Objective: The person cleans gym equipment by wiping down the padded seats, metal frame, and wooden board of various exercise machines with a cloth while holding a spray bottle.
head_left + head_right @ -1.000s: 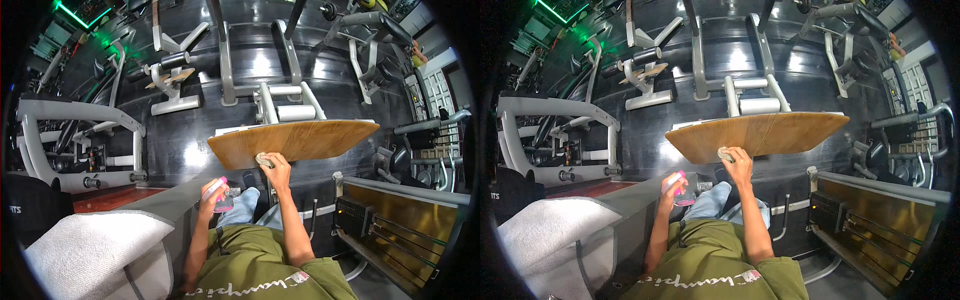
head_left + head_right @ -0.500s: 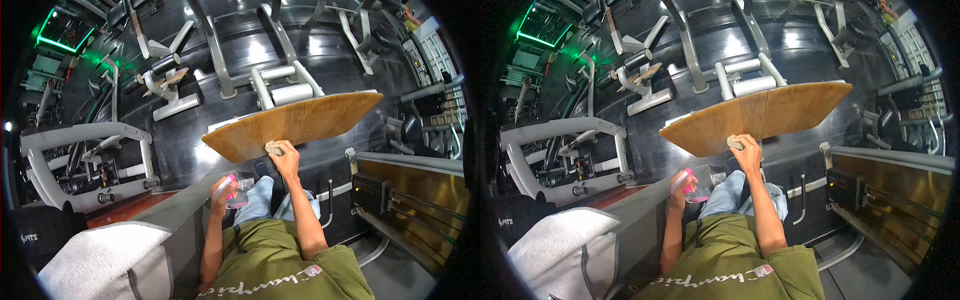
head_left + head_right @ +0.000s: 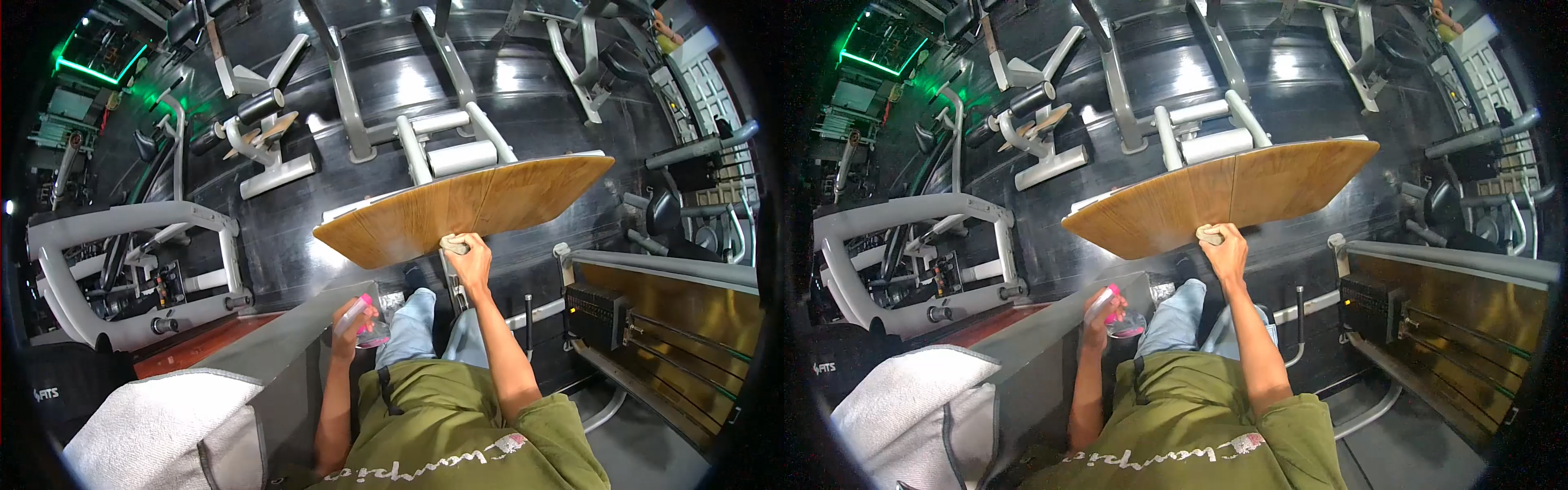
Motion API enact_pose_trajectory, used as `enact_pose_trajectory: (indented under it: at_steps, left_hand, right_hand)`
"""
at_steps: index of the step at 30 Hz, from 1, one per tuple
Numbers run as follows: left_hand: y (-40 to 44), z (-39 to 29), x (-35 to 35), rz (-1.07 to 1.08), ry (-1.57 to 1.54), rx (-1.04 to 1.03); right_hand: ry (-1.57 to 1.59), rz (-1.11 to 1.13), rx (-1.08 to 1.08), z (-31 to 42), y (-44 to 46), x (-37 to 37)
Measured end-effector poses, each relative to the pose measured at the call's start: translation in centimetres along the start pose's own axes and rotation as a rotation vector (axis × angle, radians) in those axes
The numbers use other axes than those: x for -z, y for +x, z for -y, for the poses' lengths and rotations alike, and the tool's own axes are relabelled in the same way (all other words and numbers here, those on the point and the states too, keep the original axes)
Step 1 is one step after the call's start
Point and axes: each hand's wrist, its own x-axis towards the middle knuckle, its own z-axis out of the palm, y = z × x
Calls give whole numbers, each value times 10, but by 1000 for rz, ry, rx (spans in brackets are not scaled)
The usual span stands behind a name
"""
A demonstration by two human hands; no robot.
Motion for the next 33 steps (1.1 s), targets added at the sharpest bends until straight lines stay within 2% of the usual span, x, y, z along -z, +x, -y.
enact_pose_trajectory:
  at_steps: [5, 8, 10, 14, 16, 24, 27, 30, 31, 33]
  left_hand:
    - [0, 1, -5, 4, 46, 32]
    - [1, 4, -8, 45, 62, 14]
    - [-1, 4, -11, 51, 49, 1]
    - [-4, -7, -16, 62, 91, -2]
    - [-5, -13, -21, 83, 94, 3]
    - [-8, -16, -35, 128, 92, -6]
    - [-12, -29, -47, 146, 135, 8]
    - [-7, -32, -58, 206, 212, 18]
    - [-5, -32, -62, 250, 244, 27]
    - [7, -20, -75, 203, 266, -18]
  right_hand:
    - [245, -210, 96, 56, 5, 20]
    - [325, -255, 63, 50, -4, 4]
    - [220, -140, 51, 25, -9, -7]
    - [121, -153, -89, -18, -10, -11]
    - [90, -140, -87, -8, -5, 0]
    - [298, -327, -27, 46, 2, 18]
    - [315, -334, 49, 27, 1, 12]
    - [217, -212, 25, -13, -3, 10]
    - [170, -218, -36, -26, -3, 11]
    - [159, -258, -152, -46, 1, 17]
